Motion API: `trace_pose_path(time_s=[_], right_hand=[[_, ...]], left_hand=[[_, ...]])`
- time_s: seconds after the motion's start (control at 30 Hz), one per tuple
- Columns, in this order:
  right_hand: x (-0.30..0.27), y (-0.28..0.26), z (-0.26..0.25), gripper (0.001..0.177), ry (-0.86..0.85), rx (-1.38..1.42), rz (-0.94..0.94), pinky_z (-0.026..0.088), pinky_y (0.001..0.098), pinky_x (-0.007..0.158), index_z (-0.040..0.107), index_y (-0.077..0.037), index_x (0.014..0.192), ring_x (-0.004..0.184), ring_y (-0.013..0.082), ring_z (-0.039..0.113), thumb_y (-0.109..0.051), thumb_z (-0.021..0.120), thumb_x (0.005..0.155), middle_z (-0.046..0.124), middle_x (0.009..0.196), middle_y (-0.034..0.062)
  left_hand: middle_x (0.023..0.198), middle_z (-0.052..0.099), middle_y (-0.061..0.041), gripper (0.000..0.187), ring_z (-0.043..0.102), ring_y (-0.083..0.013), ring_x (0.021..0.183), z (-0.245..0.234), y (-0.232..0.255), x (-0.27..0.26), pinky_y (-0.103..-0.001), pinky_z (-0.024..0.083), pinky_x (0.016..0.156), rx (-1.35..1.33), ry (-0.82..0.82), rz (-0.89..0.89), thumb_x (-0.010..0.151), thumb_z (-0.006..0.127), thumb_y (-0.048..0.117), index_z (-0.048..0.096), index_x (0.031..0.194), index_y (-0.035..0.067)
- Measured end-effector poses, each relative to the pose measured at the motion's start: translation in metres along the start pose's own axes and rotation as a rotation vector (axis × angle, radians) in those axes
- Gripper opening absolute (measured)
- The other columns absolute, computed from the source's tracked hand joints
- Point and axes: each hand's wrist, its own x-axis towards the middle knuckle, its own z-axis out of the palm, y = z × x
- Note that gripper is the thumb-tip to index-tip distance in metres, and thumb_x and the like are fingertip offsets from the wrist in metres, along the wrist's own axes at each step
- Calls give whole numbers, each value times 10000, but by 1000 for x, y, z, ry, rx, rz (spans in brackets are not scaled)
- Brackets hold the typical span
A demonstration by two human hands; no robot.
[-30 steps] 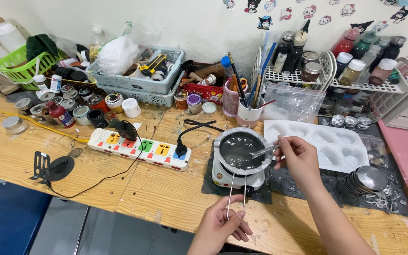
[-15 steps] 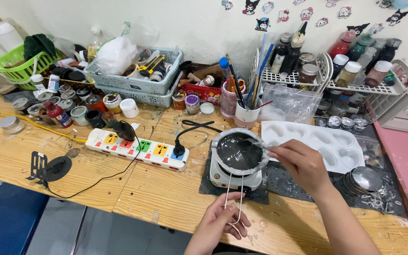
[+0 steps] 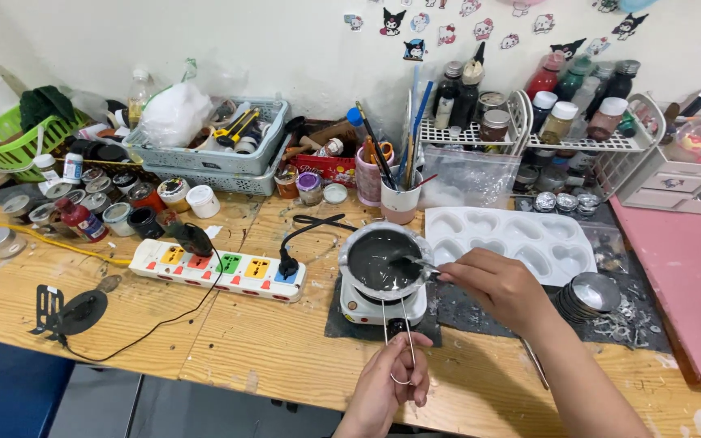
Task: Stirring and scooping melted wax in a small pot on a heating plate.
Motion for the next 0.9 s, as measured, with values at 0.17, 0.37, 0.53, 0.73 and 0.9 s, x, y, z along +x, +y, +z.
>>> trace_pose_path(time_s=[0.17, 0.37, 0.53, 0.73, 0.9], right_hand=[[12, -9, 13, 276, -7, -9, -71, 559, 362, 650, 739, -89, 1094, 810, 232, 693, -92, 755, 819, 720, 913, 48], [4, -25, 0, 228, -37, 27, -74, 546, 357, 612, 762, -116, 1052, 770, 209, 678, -130, 773, 824, 687, 840, 25], [-5, -20, 1, 208, 72, -132, -77, 537, 346, 586, 745, -95, 1016, 747, 205, 665, -115, 772, 811, 687, 832, 7], [9, -31, 15, 252, 107, -152, -134, 536, 335, 587, 734, -73, 1035, 783, 202, 656, -89, 771, 786, 709, 888, 10], [1, -38, 18, 266, 121, -30, -140, 542, 327, 600, 746, -91, 1063, 782, 193, 643, -115, 795, 803, 683, 855, -2]], left_hand=[[665, 466, -25, 455, 515, -151, 557, -1, -11, 10, -279, 452, 568, 1, 30, -4, 1091, 354, 406, 586, 1146, 19], [636, 460, -40, 387, 510, -172, 541, 0, -17, 16, -288, 423, 539, -9, 67, 11, 1088, 383, 359, 563, 1063, 17], [593, 430, -42, 371, 490, -190, 491, -10, -28, 26, -297, 398, 500, -55, 48, 19, 1085, 386, 347, 551, 1025, 21], [556, 418, -55, 369, 471, -204, 442, -24, -35, 28, -316, 398, 465, -47, 29, 46, 1083, 371, 335, 536, 1008, 14], [543, 429, -80, 365, 478, -227, 435, -48, -39, 33, -330, 394, 440, -20, 2, 0, 1068, 363, 336, 526, 1009, 14]])
